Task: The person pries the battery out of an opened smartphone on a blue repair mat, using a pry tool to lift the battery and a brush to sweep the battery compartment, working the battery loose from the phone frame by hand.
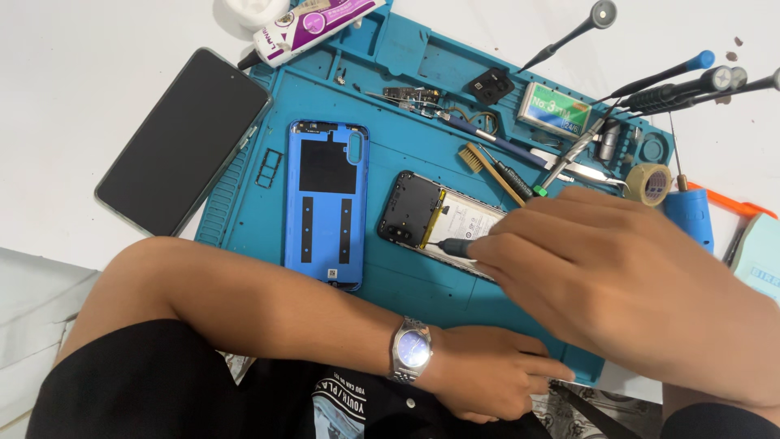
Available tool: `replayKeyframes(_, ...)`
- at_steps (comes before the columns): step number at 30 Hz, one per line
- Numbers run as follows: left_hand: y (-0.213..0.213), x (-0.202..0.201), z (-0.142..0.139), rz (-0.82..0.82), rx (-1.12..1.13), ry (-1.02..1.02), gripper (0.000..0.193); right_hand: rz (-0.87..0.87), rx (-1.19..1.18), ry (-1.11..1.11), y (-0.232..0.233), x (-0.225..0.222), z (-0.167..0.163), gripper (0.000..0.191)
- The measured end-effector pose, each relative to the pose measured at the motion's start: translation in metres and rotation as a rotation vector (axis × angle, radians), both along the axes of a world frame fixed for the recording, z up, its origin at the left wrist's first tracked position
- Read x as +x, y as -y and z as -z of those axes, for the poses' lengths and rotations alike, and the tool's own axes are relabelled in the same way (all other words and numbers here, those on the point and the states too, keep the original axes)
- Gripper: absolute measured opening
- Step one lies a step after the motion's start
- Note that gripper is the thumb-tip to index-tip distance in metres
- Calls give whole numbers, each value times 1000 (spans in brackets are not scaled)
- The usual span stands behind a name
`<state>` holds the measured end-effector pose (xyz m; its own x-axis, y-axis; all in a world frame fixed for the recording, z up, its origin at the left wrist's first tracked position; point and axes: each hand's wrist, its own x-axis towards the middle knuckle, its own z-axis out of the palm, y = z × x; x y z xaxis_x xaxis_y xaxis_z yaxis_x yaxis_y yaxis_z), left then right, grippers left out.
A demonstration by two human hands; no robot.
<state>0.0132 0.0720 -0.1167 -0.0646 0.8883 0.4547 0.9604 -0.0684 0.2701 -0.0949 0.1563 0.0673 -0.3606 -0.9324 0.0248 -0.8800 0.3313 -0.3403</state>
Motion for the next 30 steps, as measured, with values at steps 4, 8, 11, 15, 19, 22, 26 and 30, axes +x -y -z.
replayKeyframes(4,0,1,2,-12,10,-24,24,-63,0,3,5,-2,6,30)
replayKeyframes(8,0,2,3,-26,22,-22,24,-70,19,39,9,-4,9,32)
replayKeyframes(11,0,2,3,-13,10,-19,24,-63,-18,40,10,-3,10,29)
replayKeyframes(15,1,2,2,-12,-9,-25,24,-59,9,54,10,-3,10,28)
replayKeyframes(19,0,2,2,-6,-20,-32,26,-77,10,26,10,-2,9,31)
replayKeyframes(22,1,2,3,-1,-8,-25,24,-74,16,21,11,0,9,30)
replayKeyframes(26,0,3,4,2,-4,-11,23,-83,45,12,11,0,9,32)
replayKeyframes(30,0,3,5,5,-15,-9,22,-87,36,7,12,0,9,34)
